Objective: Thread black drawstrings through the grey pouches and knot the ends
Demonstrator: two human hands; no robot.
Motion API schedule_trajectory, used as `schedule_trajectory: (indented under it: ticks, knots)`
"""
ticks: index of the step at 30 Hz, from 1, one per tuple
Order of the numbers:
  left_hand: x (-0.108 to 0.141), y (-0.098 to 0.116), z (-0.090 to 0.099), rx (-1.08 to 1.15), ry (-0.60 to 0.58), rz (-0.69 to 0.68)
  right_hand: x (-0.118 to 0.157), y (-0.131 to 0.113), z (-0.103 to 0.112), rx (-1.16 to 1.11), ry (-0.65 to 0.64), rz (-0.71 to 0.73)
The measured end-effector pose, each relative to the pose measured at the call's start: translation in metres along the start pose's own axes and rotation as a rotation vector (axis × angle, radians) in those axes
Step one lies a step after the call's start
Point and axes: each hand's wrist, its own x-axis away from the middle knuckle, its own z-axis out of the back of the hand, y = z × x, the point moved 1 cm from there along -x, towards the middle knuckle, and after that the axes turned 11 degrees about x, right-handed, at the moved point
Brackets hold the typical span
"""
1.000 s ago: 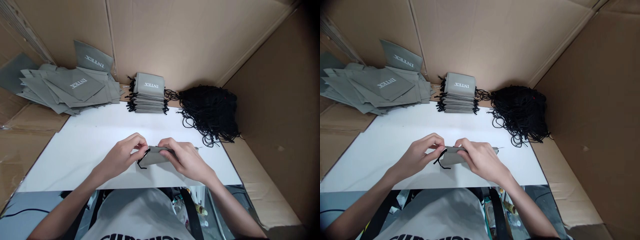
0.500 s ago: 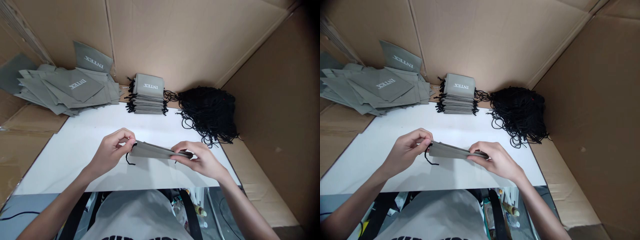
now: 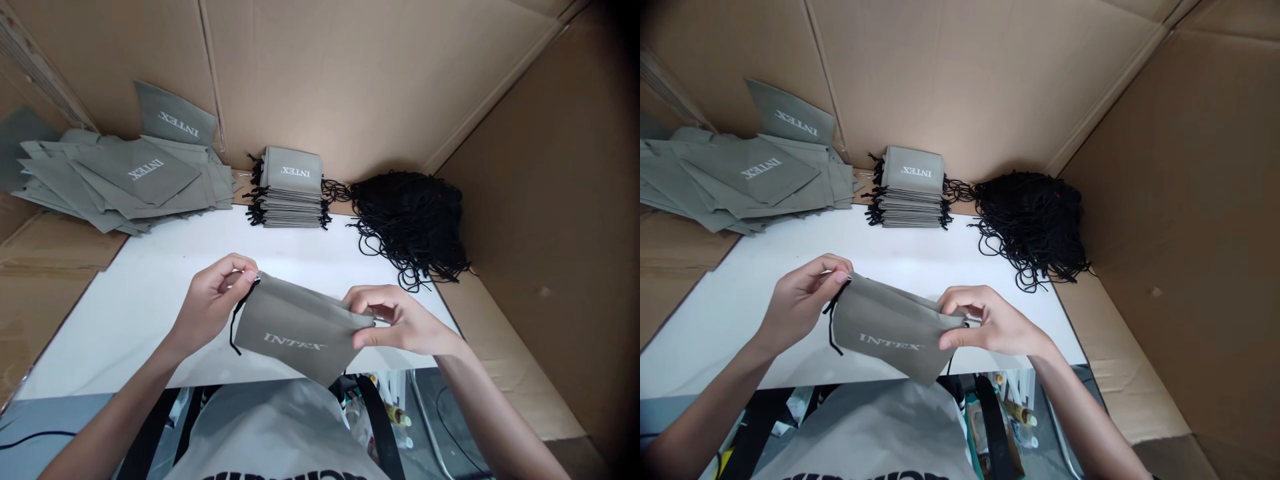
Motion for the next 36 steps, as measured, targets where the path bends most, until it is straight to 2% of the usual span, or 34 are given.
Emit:
schedule_trajectory:
  ticks: [4, 10, 14, 16, 20, 24, 31, 36]
  knots:
    - [-0.001, -0.002, 0.006, -0.001, -0.009, 0.083, 0.005, 0.004, 0.006, 0.019, -0.159, 0.078]
    - [-0.004, -0.003, 0.011, 0.058, -0.021, 0.236, 0.003, 0.024, 0.019, -0.243, -0.448, 0.246]
    - [-0.006, -0.004, 0.010, 0.071, -0.054, 0.300, -0.008, 0.033, 0.016, -0.405, -0.640, 0.395]
    - [-0.007, -0.006, 0.011, 0.084, -0.057, 0.324, -0.013, 0.034, 0.012, -0.428, -0.625, 0.415]
    - [-0.009, -0.012, 0.014, 0.127, -0.064, 0.358, -0.017, 0.029, 0.005, -0.474, -0.501, 0.404]
    - [-0.010, -0.018, 0.018, 0.178, -0.055, 0.395, -0.019, 0.020, 0.002, -0.495, -0.452, 0.400]
    - [-0.009, -0.015, 0.018, 0.249, -0.027, 0.454, -0.018, 0.013, 0.007, -0.396, -0.382, 0.371]
    - [-0.007, -0.016, 0.015, 0.276, -0.042, 0.464, -0.014, 0.020, 0.011, -0.324, -0.367, 0.349]
